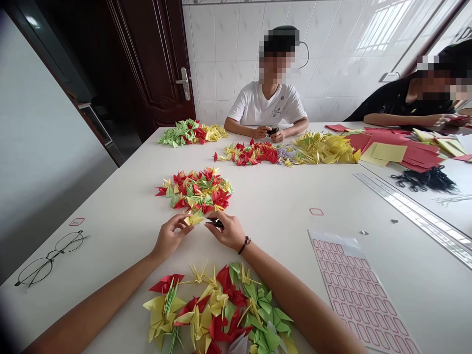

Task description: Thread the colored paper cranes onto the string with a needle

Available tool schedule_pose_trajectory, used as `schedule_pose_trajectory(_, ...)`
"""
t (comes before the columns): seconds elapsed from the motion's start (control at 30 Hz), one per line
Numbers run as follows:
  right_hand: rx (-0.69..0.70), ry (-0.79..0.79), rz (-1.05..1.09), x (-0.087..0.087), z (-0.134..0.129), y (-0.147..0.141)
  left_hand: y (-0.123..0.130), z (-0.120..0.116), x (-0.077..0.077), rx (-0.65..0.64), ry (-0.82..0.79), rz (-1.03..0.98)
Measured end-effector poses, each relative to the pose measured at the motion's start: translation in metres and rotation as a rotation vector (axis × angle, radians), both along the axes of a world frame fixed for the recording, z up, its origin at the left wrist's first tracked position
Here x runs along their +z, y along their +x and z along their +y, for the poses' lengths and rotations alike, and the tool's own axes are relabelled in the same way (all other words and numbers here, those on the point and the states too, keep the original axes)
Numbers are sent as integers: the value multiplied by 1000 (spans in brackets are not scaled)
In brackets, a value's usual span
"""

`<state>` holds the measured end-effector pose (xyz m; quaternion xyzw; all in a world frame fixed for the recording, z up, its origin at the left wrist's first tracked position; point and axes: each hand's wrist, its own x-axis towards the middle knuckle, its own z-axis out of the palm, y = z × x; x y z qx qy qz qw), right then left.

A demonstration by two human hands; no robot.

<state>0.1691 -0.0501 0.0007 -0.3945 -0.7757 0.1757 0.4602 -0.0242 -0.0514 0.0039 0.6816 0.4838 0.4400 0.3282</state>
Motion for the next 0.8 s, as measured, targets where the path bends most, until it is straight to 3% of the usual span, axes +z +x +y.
schedule_pose_trajectory(0.23, -35, 64, -23, -1, 0, 0, -1, 0, 1, -35, -158, -53)
schedule_pose_trajectory(0.8, -101, 412, -223, -4, 1, -5, 0, -3, 1, -62, -54, 90)
